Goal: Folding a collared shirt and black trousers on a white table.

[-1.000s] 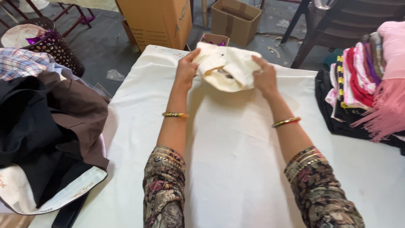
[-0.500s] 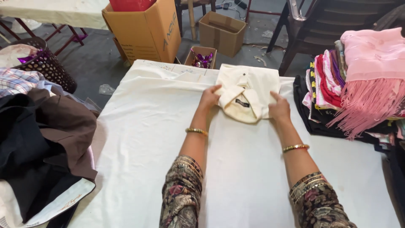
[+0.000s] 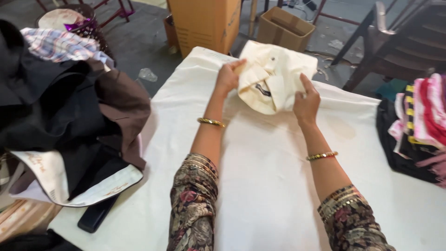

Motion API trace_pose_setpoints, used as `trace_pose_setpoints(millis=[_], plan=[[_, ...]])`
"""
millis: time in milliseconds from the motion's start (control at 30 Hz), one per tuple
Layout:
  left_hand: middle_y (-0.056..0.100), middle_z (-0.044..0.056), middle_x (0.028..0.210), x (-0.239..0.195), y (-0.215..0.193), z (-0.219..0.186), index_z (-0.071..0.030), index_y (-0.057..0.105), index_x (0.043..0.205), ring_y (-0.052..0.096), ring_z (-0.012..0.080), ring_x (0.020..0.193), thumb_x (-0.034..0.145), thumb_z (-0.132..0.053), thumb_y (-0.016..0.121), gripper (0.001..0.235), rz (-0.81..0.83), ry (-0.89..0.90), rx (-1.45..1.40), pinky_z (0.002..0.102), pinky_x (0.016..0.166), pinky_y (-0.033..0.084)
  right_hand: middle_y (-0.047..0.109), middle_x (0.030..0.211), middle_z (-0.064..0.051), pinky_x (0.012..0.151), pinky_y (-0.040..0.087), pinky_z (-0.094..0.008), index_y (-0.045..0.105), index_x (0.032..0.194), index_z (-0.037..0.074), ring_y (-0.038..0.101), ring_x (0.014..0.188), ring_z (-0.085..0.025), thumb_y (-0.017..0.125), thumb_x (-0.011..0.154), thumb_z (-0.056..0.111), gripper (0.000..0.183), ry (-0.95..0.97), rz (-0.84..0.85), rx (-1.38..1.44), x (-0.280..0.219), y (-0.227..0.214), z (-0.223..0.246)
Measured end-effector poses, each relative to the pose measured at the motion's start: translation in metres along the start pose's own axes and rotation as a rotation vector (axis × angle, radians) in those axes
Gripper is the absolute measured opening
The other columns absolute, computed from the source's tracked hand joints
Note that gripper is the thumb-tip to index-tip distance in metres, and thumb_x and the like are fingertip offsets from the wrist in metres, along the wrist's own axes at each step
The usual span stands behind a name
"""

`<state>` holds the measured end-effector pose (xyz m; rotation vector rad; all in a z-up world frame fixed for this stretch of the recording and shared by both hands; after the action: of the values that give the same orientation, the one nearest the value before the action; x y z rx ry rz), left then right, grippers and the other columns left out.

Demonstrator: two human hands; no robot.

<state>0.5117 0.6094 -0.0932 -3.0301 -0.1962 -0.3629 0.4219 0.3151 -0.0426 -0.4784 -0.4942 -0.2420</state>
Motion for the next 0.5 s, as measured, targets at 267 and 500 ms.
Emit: trace_pose_setpoints(millis=[267, 500], plan=[[0.074, 0.012, 0.127, 0.009, -0.159, 0.016, -0.005, 0.071, 0.128, 0.070, 0.0161, 0.111, 0.074, 0.016, 0.064, 0.058, -0.162, 0.221, 0.093, 0.025, 0.096, 0.053, 0.067, 0.137, -0.018, 0.106, 0.050, -0.034, 0.059, 0.145, 0.005, 0.066, 0.124, -0.026, 0.062, 0.088, -0.010, 0.059, -0.111, 0.036, 0.044, -0.002, 0.124, 0.037], [0.069, 0.005, 0.091, -0.037, -0.223, 0.087, -0.014, 0.063, 0.138, 0.065, 0.0161, 0.081, 0.083, 0.005, 0.068, 0.059, -0.553, -0.287, 0.190, 0.032, 0.078, 0.055, 0.069, 0.126, -0.014, 0.081, 0.050, -0.034, 0.056, 0.145, 0.005, 0.061, 0.094, -0.022, 0.071, 0.085, -0.001, 0.062, 0.232, 0.363, 0.064, -0.030, 0.175, 0.014]])
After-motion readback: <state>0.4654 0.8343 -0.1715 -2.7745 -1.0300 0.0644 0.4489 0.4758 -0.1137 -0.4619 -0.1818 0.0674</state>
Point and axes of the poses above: each hand's wrist, its own x-axis towards the middle knuckle, its own y-axis out of the palm, z = x × y, the point moved 8 cm from there along x, towards the middle knuckle
